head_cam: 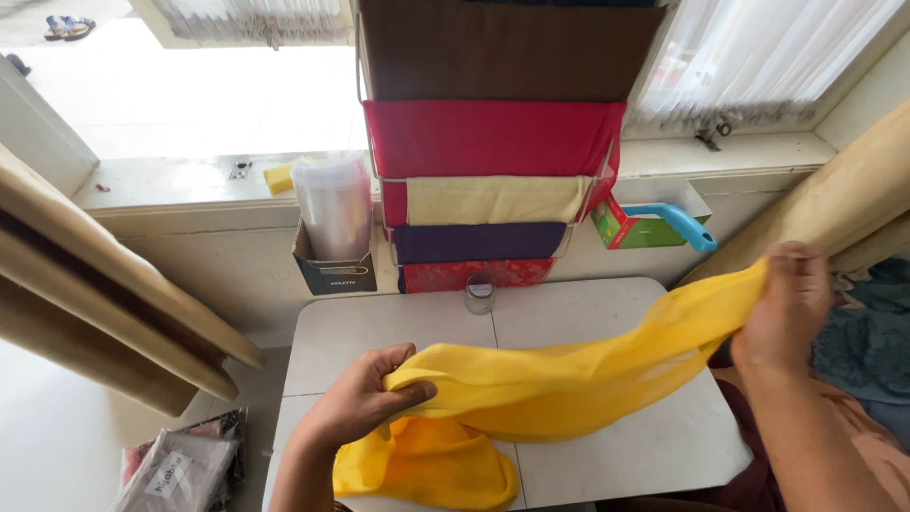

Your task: The person unfolds a yellow cloth on a white table, smooths it out, and uses a lint roller to clean the surface. They then fold the cloth multiple times into a smaller rectangle.

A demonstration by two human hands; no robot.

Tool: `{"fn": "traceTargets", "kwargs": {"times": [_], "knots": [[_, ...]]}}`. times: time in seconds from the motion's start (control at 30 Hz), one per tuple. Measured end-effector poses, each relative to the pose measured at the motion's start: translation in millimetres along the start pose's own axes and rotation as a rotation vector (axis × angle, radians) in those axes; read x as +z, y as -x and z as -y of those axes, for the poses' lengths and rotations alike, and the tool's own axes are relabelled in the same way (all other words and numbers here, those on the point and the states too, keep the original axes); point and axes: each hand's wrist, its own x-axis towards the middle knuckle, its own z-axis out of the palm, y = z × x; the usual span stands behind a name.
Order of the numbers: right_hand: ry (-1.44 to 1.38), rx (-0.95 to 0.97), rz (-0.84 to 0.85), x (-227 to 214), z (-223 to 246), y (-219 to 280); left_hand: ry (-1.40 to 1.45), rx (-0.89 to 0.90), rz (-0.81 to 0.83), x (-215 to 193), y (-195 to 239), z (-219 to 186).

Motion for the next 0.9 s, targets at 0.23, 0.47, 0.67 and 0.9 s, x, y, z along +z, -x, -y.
{"fn": "traceTargets", "kwargs": {"times": [0.23, 0.47, 0.67, 0.9], "knots": [[-0.111, -0.140, -0.019, -6, 11, 0, -0.364, -0.010, -0.295, -10, -7, 4], [-0.016, -0.217, -0.149, -34, -16, -23, -0.265, 0.044, -0.452, -29, 6, 8], [0.011, -0.215, -0.130, -47, -33, -31, 0.100, 0.307, -0.276, -36, 18, 7], [0.098, -0.250, -0.110, -44, -37, -29, 0.338, 0.400, -0.170, -36, 22, 8]]}}
